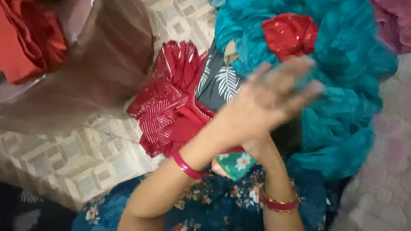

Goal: The person sits on the floor and folds a red patterned cloth by hand, smoothing and aligning the edges. The person then picks up a dark blue patterned cloth and begins to fold it as well.

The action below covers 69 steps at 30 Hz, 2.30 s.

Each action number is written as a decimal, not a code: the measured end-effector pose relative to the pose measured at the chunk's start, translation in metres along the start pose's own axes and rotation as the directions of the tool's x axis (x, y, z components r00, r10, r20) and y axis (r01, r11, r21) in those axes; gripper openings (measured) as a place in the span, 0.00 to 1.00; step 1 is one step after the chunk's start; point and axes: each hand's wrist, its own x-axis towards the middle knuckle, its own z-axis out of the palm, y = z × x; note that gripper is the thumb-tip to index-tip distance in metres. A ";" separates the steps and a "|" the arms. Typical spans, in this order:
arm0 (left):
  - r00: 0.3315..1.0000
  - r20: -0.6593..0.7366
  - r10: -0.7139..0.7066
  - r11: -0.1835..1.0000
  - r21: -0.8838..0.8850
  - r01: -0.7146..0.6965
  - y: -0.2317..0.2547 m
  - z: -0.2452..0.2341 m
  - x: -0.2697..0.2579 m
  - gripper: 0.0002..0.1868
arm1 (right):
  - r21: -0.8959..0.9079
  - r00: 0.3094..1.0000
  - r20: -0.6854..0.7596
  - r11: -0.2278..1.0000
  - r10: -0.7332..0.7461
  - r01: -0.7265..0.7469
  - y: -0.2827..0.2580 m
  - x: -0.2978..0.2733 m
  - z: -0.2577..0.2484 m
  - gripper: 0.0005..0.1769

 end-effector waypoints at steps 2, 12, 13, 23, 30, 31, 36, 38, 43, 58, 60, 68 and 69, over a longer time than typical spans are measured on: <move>0.972 -0.171 0.159 0.975 -0.127 -0.181 0.020 -0.025 0.004 0.25 | 0.034 0.997 -0.073 0.999 0.022 -0.020 -0.001 0.002 0.002 0.09; 0.905 0.061 -0.421 0.906 -0.015 0.423 -0.072 0.043 -0.143 0.16 | 0.199 0.986 -0.165 0.980 0.009 0.024 -0.017 0.005 -0.018 0.11; 0.849 0.152 -0.506 0.862 0.097 0.497 -0.080 0.049 -0.155 0.16 | 0.196 0.988 -0.156 0.981 0.020 0.011 -0.018 0.007 -0.020 0.11; 0.783 0.104 -0.614 0.642 -0.512 0.571 -0.063 0.050 -0.138 0.45 | 0.092 0.988 -0.156 0.995 -0.020 0.035 -0.017 0.004 -0.011 0.11; 0.898 0.340 -0.279 -0.332 -0.912 0.242 0.004 0.055 -0.024 0.43 | 0.037 0.982 -0.023 0.982 0.188 -0.187 0.009 0.004 0.012 0.13; 0.894 0.356 -0.272 -0.316 -0.910 0.267 0.008 0.061 -0.016 0.40 | 0.046 0.984 -0.034 0.984 0.174 -0.172 0.013 0.004 0.015 0.14; 0.918 0.334 -0.215 -0.399 -0.888 0.230 0.012 0.085 -0.008 0.38 | 0.126 0.987 -0.030 0.981 0.156 -0.151 0.028 -0.004 0.030 0.17; 0.949 0.236 -0.212 -0.469 -0.876 0.113 0.016 0.077 -0.004 0.39 | 0.171 0.988 -0.046 0.976 0.146 -0.136 0.026 -0.006 0.027 0.18; 0.951 0.238 -0.196 -0.325 -0.931 0.166 0.009 0.042 -0.034 0.37 | 0.192 0.972 -0.231 0.978 -0.039 0.085 0.007 -0.003 0.006 0.16; 0.822 0.023 -0.569 0.791 -0.257 0.555 -0.011 0.059 -0.207 0.08 | 0.159 0.986 -0.153 0.986 0.073 -0.048 -0.031 0.006 -0.018 0.11; 0.827 0.025 -0.562 0.807 -0.200 0.555 -0.014 0.073 -0.213 0.09 | 0.242 0.985 -0.094 0.963 0.141 -0.115 -0.030 0.004 -0.017 0.11; 0.783 0.007 -0.622 0.770 -0.174 0.614 -0.027 0.092 -0.221 0.11 | 0.169 0.988 -0.114 0.982 0.102 -0.082 -0.032 0.008 -0.018 0.11; 0.771 0.001 -0.637 0.758 -0.183 0.626 -0.028 0.091 -0.220 0.11 | 0.174 0.988 -0.107 0.980 0.113 -0.094 -0.032 0.009 -0.018 0.11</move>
